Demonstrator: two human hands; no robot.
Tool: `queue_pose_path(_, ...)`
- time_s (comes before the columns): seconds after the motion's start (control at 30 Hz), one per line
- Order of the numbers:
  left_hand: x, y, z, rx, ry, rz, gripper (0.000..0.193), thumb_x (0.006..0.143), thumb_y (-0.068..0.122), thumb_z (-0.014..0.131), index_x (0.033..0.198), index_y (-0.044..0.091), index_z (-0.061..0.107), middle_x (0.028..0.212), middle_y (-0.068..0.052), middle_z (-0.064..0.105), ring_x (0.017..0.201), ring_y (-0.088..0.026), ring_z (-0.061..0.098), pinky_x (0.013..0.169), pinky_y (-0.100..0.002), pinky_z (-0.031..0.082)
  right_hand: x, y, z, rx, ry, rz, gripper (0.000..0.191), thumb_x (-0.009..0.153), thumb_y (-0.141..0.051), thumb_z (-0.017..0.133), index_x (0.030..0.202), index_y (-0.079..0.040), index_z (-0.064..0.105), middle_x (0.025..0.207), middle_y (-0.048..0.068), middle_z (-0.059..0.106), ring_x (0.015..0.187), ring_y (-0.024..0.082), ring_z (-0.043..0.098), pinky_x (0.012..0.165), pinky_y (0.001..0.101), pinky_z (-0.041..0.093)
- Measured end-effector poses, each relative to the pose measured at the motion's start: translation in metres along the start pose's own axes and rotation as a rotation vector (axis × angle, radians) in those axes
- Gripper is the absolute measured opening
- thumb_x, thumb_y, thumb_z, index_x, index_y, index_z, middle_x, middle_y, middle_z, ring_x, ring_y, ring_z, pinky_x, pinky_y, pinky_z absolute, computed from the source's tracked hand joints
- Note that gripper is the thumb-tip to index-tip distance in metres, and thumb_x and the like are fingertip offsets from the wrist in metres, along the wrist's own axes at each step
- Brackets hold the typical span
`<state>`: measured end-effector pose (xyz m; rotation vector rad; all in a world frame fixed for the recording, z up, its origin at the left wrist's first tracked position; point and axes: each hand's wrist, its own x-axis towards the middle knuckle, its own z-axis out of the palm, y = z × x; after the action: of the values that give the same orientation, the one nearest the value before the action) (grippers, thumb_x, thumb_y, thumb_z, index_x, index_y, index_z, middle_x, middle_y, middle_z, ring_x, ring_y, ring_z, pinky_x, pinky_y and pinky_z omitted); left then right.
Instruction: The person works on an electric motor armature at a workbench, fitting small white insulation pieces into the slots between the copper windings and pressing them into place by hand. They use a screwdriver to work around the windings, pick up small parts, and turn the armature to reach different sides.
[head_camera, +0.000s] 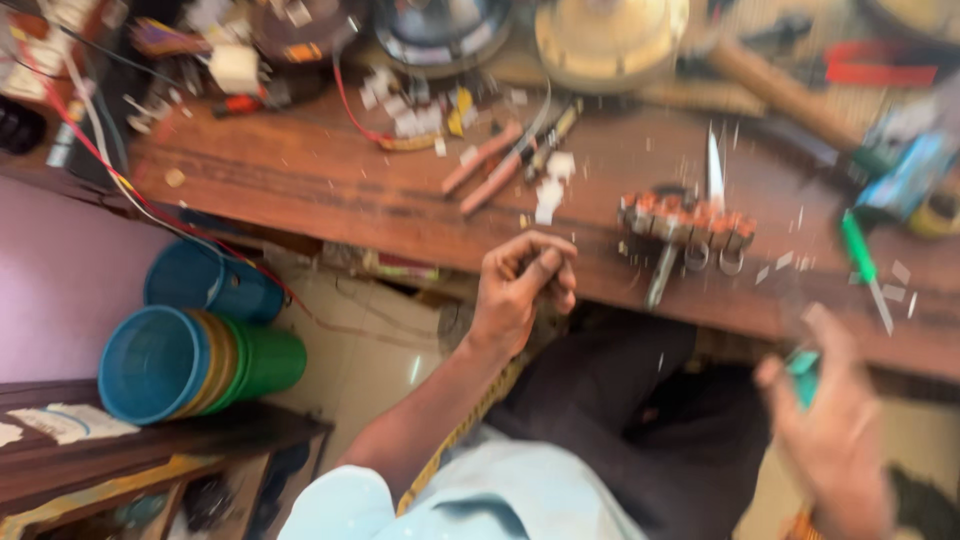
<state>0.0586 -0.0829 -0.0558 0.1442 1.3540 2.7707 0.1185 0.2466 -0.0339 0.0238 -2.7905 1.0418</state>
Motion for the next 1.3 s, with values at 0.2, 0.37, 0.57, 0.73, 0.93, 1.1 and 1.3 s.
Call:
queue_pose_path(0.2,-0.006,-0.018,0.005,-0.096,0.110,-0.233,0.024,0.104,0.020,0.057,0.126,0.010,0.063,0.117,-0.013,0.073,0.090,-0.019,0.076,0.054,-0.022,0.055,0.070,-0.020,-0.011,-0.344,0.171,-0.121,0.035,0.102,-0.010,0.075,0.133,-0.001,0.063,0.127,0.026,0.064,0.117,0.045,0.061,0.098,0.0508,0.049)
queue_pose_path(0.37,-0.009,-0.007,0.002,-0.169,-0.043,-0.384,0.015,0.106,0.018,0.061,0.117,0.009,0.063,0.128,-0.016,0.070,0.101,-0.026,0.077,0.053,-0.021,0.053,0.071,-0.009,-0.005,-0.019,0.295,0.168,0.029,0.108,-0.014,0.065,0.136,-0.008,0.062,0.128,0.017,0.065,0.116,0.037,0.062,0.101,0.0477,0.048)
queue_pose_path(0.57,-0.004,-0.021,0.000,0.150,-0.035,-0.270,0.018,0.101,0.014,0.072,0.114,0.002,0.073,0.111,-0.013,0.073,0.087,-0.017,0.074,0.056,-0.022,0.052,0.048,0.028,-0.006,-0.512,0.297,-0.046,0.034,0.095,-0.009,0.084,0.123,-0.002,0.067,0.112,0.019,0.062,0.101,0.038,0.062,0.084,0.0487,0.050)
queue_pose_path(0.73,0.002,-0.036,0.013,0.345,-0.010,-0.268,0.017,0.095,0.015,0.073,0.107,0.004,0.075,0.093,-0.007,0.079,0.082,-0.010,0.076,0.056,-0.020,0.054,0.044,0.040,-0.012,-0.302,0.327,0.004,0.031,0.096,-0.006,0.077,0.126,-0.004,0.068,0.117,0.017,0.058,0.100,0.034,0.059,0.086,0.0447,0.049)
queue_pose_path(0.93,0.005,-0.058,0.016,0.438,-0.067,-0.266,0.015,0.097,0.016,0.074,0.101,0.001,0.075,0.088,-0.008,0.078,0.082,-0.012,0.074,0.058,-0.020,0.054,0.054,0.065,-0.007,-0.234,0.319,-0.138,0.017,0.106,-0.005,0.067,0.123,-0.002,0.066,0.114,0.013,0.060,0.101,0.029,0.061,0.087,0.0401,0.050)
queue_pose_path(1.1,0.013,-0.064,0.017,0.123,-0.096,-0.369,0.019,0.101,0.018,0.067,0.112,0.004,0.064,0.100,-0.013,0.077,0.081,-0.019,0.078,0.049,-0.021,0.052,0.055,0.094,-0.001,-0.176,0.319,-0.152,0.008,0.111,-0.006,0.065,0.117,0.000,0.066,0.116,0.015,0.063,0.105,0.030,0.064,0.089,0.0397,0.052)
queue_pose_path(1.3,0.012,-0.054,0.025,-0.088,-0.120,-0.488,0.014,0.103,0.023,0.054,0.110,0.011,0.048,0.111,-0.018,0.076,0.080,-0.024,0.080,0.041,-0.021,0.050,0.055,0.103,-0.001,-0.132,0.372,-0.188,0.014,0.104,0.001,0.059,0.113,0.000,0.070,0.116,0.014,0.068,0.108,0.028,0.066,0.096,0.0386,0.053)
